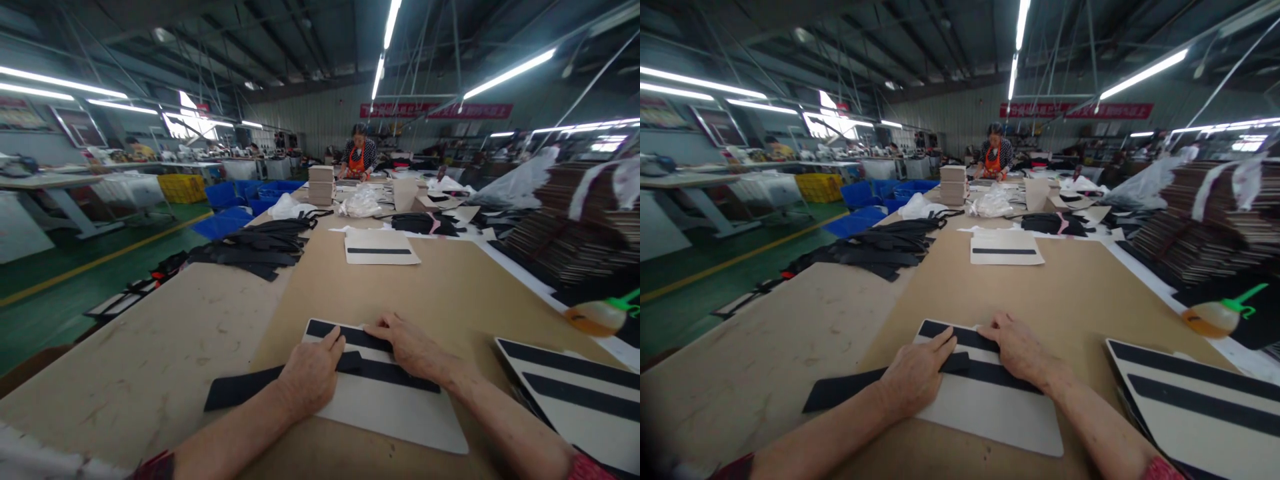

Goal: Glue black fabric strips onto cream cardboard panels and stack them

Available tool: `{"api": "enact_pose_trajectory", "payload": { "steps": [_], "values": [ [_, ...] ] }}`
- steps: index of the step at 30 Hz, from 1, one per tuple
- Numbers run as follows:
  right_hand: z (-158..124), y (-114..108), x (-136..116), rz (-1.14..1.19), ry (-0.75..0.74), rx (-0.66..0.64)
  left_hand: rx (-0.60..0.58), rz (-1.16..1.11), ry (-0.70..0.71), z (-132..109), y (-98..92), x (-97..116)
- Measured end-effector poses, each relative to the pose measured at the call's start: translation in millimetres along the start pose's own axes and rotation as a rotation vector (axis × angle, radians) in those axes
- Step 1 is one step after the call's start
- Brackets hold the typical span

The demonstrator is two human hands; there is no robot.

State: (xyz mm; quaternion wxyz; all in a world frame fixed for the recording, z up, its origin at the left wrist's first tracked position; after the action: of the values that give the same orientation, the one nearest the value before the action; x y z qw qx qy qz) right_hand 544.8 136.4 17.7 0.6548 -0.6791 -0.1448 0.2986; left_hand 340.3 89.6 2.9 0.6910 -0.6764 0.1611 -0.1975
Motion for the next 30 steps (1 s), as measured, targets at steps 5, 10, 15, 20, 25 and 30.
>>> {"api": "enact_pose_trajectory", "payload": {
  "steps": [5,10,15,20,25,30],
  "values": [
    [27.5,9.5,-8.6,-0.018,-0.062,-0.011,0.002,-0.046,-0.004,0.7,0.8,-0.7],
    [63.2,8.9,-26.6,0.197,-0.161,0.087,-0.005,-0.033,-0.038,0.1,-0.5,-1.2],
    [33.9,-41.6,-1.4,0.662,0.291,0.505,0.015,0.008,-0.05,-0.9,2.4,-2.5],
    [-52.5,-41.1,19.6,0.555,0.504,0.499,0.032,0.003,-0.049,0.9,5.9,-2.8],
    [-116.5,8.9,21.0,0.414,0.582,0.526,0.035,0.086,-0.162,-9.1,-12.6,-16.8],
    [-144.5,20.6,-3.4,0.27,0.644,0.414,0.019,0.037,-0.352,-35.9,-7.7,-47.1]
  ]
}}
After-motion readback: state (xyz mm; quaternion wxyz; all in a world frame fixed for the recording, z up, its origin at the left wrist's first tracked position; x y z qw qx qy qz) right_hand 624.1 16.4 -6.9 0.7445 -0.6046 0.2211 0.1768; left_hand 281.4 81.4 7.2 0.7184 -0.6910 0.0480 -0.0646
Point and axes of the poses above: each hand's wrist, its own z-axis towards the middle knuckle, its own y-axis out of the palm, x = y × z, the point moved 3 cm from there along z, towards the middle knuckle, and after that the axes turned 3 degrees about x, right-handed, at the moved point
